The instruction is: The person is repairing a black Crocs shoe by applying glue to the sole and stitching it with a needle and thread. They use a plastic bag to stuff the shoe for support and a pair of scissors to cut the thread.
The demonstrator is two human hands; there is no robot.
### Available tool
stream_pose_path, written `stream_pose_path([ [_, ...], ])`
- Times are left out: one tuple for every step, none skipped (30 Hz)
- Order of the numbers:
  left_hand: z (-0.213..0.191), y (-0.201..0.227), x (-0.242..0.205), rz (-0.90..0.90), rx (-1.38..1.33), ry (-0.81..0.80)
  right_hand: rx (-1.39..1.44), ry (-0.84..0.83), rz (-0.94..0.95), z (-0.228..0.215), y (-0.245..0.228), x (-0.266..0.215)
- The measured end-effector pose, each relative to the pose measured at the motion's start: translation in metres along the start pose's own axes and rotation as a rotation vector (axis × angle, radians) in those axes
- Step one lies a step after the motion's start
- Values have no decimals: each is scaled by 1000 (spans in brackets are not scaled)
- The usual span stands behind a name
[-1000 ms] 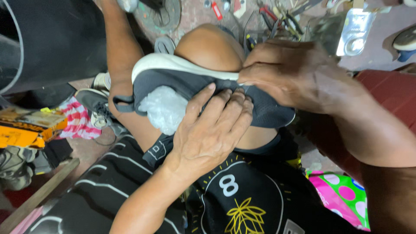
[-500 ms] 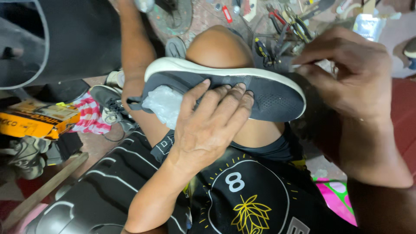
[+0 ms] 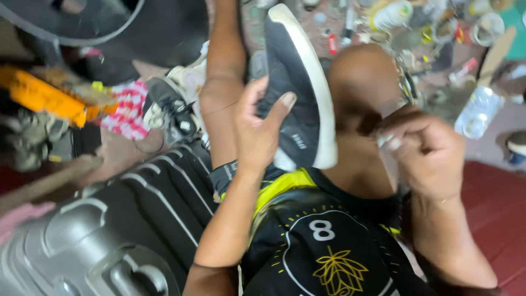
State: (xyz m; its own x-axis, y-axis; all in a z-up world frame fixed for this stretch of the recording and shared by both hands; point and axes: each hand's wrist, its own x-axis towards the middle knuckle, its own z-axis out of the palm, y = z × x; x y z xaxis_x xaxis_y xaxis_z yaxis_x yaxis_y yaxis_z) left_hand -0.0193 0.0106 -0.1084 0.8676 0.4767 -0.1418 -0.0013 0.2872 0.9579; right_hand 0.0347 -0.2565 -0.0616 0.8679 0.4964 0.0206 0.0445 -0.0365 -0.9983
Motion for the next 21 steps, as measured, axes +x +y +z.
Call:
stream_pose_path([
  [-5, -21, -2, -86, -156, 46, 7, -61, 1, 10, 3, 2],
  [-8, -43, -5, -166, -315, 90, 27, -80, 18, 19, 3, 0],
  [-10, -64, -8, -227, -476, 149, 55, -120, 31, 29, 6, 2],
  [-7, -82, -9, -214, -556, 165, 95, -118, 63, 38, 6, 0],
  [-13, -94, -11, -201, -632, 182, 126, -140, 86, 41, 9, 7],
  [-23, -100, -14, -278, -689, 195, 156, -161, 110, 45, 13, 14],
  [-26, -100, -21, -376, -748, 181, 169, -175, 123, 47, 15, 18],
  [-29, -98, -23, -472, -808, 165, 184, -198, 131, 48, 18, 27],
  [-35, -94, -23, -484, -817, 173, 196, -198, 140, 50, 20, 28],
  [-40, -91, -20, -497, -826, 181, 210, -208, 145, 50, 23, 34],
  [-45, -88, -14, -502, -835, 191, 221, -217, 143, 50, 27, 42],
  [-50, -85, -9, -507, -844, 201, 232, -226, 142, 51, 31, 50],
  [-55, -82, -5, -515, -852, 202, 234, -220, 135, 54, 33, 52],
  [-60, -80, -2, -523, -860, 202, 251, -222, 135, 57, 37, 54],
  [-68, -77, 6, -463, -753, 233, 268, -218, 119, 62, 42, 58],
  [-79, -73, 13, -403, -648, 264, 300, -223, 109, 67, 48, 62],
  [-85, -69, 14, -353, -548, 298, 327, -225, 111, 70, 51, 61],
  [-90, -64, 12, -397, -590, 353, 346, -201, 173, 72, 52, 57],
  [-102, -57, 18, -419, -627, 405, 371, -188, 216, 79, 57, 59],
  [-114, -51, 25, -440, -665, 457, 397, -176, 259, 85, 61, 64],
  [-122, -45, 33, -229, -561, 474, 363, -182, 271, 88, 64, 69],
])
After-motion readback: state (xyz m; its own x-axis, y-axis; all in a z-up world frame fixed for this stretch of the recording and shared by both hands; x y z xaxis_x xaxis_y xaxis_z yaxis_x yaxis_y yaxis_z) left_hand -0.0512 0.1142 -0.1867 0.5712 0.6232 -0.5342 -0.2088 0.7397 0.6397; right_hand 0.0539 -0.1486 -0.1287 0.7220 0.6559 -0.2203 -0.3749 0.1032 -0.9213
